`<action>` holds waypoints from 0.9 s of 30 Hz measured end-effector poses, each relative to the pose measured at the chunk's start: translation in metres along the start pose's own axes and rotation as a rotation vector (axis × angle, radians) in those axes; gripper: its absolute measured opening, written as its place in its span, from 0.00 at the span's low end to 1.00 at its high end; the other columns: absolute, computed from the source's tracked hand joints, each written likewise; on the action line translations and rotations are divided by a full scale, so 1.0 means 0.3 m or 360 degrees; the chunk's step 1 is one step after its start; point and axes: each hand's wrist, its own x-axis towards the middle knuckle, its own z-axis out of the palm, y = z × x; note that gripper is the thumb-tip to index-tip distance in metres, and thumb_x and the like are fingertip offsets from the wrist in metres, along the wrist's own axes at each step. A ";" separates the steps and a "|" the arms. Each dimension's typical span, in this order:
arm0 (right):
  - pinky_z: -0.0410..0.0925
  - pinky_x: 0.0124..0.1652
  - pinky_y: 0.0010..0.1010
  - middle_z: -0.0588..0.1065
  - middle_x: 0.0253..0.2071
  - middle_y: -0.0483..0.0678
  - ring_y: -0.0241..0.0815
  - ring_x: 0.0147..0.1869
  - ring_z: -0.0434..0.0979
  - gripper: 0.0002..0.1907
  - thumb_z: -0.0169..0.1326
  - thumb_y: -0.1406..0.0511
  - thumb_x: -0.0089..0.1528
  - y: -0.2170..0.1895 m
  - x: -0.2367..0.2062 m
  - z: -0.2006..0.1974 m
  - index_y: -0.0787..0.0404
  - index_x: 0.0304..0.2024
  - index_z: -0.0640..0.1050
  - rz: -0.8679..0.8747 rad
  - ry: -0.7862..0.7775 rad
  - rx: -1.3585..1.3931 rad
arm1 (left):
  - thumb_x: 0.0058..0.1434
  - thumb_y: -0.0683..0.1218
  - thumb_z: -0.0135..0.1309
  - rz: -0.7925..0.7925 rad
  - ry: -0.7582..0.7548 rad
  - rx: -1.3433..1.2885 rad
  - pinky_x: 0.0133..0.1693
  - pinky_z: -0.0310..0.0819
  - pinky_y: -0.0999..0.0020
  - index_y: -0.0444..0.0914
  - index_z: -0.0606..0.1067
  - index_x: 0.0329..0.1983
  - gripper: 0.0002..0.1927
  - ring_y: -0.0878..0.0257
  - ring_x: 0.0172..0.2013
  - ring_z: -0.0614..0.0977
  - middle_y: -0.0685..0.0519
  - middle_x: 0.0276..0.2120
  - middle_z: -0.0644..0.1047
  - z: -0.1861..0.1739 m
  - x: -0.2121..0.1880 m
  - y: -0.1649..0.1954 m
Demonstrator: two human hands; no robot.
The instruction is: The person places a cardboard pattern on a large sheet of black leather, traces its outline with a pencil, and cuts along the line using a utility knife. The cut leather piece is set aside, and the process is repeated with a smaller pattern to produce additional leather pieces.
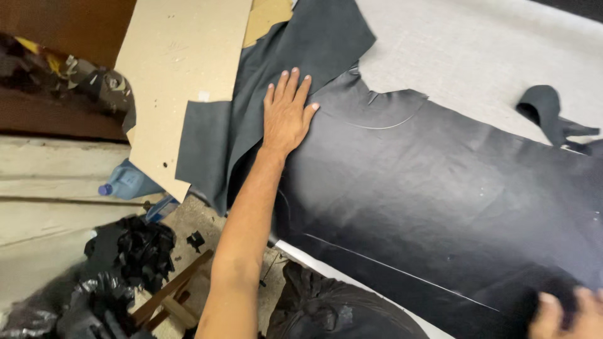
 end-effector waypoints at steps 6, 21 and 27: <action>0.55 0.69 0.59 0.66 0.67 0.61 0.63 0.74 0.62 0.31 0.61 0.52 0.52 -0.616 -0.029 -0.095 0.60 0.54 0.77 -0.0815 -0.0496 0.0545 | 0.65 0.45 0.60 0.0120 0.0290 -0.0094 0.55 0.67 0.56 0.40 0.79 0.56 0.16 0.55 0.62 0.74 0.52 0.59 0.78 -0.015 0.016 -0.058; 0.47 0.73 0.62 0.60 0.74 0.62 0.62 0.79 0.55 0.34 0.54 0.48 0.60 -0.923 0.240 -0.082 0.55 0.65 0.72 -0.0937 -0.0435 0.0321 | 0.71 0.51 0.51 -0.0386 0.0443 -0.1046 0.42 0.75 0.58 0.40 0.76 0.47 0.10 0.51 0.40 0.84 0.49 0.36 0.83 -0.004 0.054 -0.202; 0.44 0.73 0.63 0.56 0.74 0.71 0.71 0.79 0.50 0.39 0.54 0.47 0.60 -1.043 0.274 -0.062 0.64 0.66 0.70 -0.0886 -0.0421 0.0426 | 0.70 0.52 0.51 -0.0480 0.0395 -0.1068 0.38 0.74 0.55 0.41 0.76 0.45 0.11 0.50 0.35 0.85 0.49 0.30 0.82 0.030 0.072 -0.242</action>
